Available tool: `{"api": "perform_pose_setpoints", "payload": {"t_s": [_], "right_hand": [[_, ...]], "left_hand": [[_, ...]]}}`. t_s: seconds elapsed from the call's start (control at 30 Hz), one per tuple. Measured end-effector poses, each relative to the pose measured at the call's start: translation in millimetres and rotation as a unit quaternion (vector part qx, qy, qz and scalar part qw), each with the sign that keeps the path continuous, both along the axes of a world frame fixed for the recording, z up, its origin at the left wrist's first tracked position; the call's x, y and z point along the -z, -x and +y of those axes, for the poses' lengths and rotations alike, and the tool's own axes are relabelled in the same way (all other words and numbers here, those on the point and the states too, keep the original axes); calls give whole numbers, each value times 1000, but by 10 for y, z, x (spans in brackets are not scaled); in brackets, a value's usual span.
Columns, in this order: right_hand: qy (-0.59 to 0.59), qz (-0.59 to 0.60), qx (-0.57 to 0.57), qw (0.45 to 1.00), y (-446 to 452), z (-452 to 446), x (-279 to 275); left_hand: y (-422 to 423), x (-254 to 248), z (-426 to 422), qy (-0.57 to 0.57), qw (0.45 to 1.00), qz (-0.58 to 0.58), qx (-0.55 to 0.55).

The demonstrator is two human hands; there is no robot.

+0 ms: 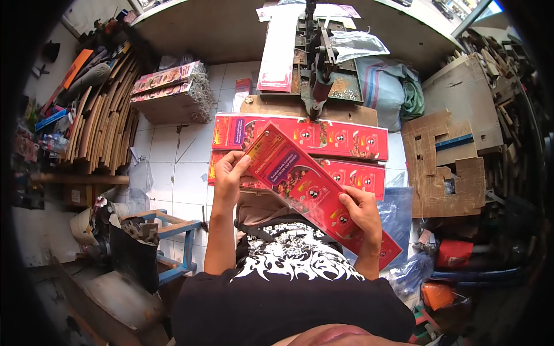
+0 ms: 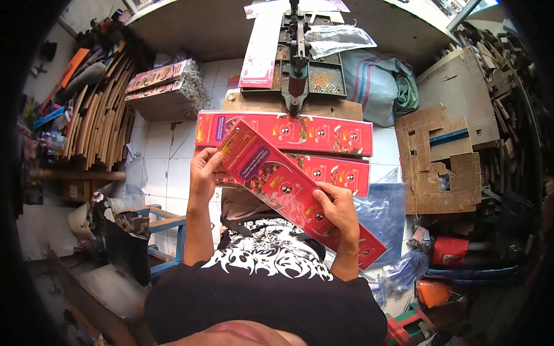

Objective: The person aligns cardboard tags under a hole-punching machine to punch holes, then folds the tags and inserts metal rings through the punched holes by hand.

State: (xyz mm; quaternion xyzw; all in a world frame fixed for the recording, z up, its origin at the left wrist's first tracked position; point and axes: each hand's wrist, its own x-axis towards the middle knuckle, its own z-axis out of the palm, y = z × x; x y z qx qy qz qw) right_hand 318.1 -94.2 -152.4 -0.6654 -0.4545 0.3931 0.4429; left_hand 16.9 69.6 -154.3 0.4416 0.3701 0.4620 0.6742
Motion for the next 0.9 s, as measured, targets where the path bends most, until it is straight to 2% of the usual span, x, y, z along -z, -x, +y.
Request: {"api": "perform_pose_setpoints", "payload": {"t_s": [0.07, 0.13, 0.2, 0.27, 0.33, 0.47, 0.6, 0.67, 0.7, 0.73, 0.83, 0.9], "right_hand": [[2, -161, -18, 987, 55, 158, -200], [-13, -193, -17, 981, 50, 323, -193], [-27, -320, -34, 947, 94, 545, -352], [-48, -333, -19, 942, 178, 755, -486], [-133, -419, -45, 897, 167, 961, -489], [-229, -433, -11, 872, 246, 1258, -656], [-263, -347, 108, 894, 63, 1316, -579], [-189, -330, 163, 911, -132, 1276, -426], [-174, -374, 170, 895, -327, 1267, -232], [-129, -332, 200, 913, -390, 1238, -133], [-70, -382, 228, 893, -855, 1141, 484], [41, -414, 263, 870, -1082, 1072, 798]], "left_hand": [[124, 185, -54, 40, 999, 18, 20], [267, 335, -109, 125, 992, -27, 7], [347, 515, -153, 140, 988, -65, -28], [351, 501, -156, 129, 984, -97, -74], [365, 433, -80, 110, 982, -113, -103], [408, 248, 168, 66, 979, -140, -131], [497, 339, 490, 59, 979, -118, -158], [525, 467, 643, 93, 979, -81, -163], [526, 529, 710, 107, 977, -77, -169], [526, 584, 761, 106, 977, -76, -171], [494, 555, 825, 104, 976, -77, -177], [475, 508, 833, 97, 980, -66, -162]]}}
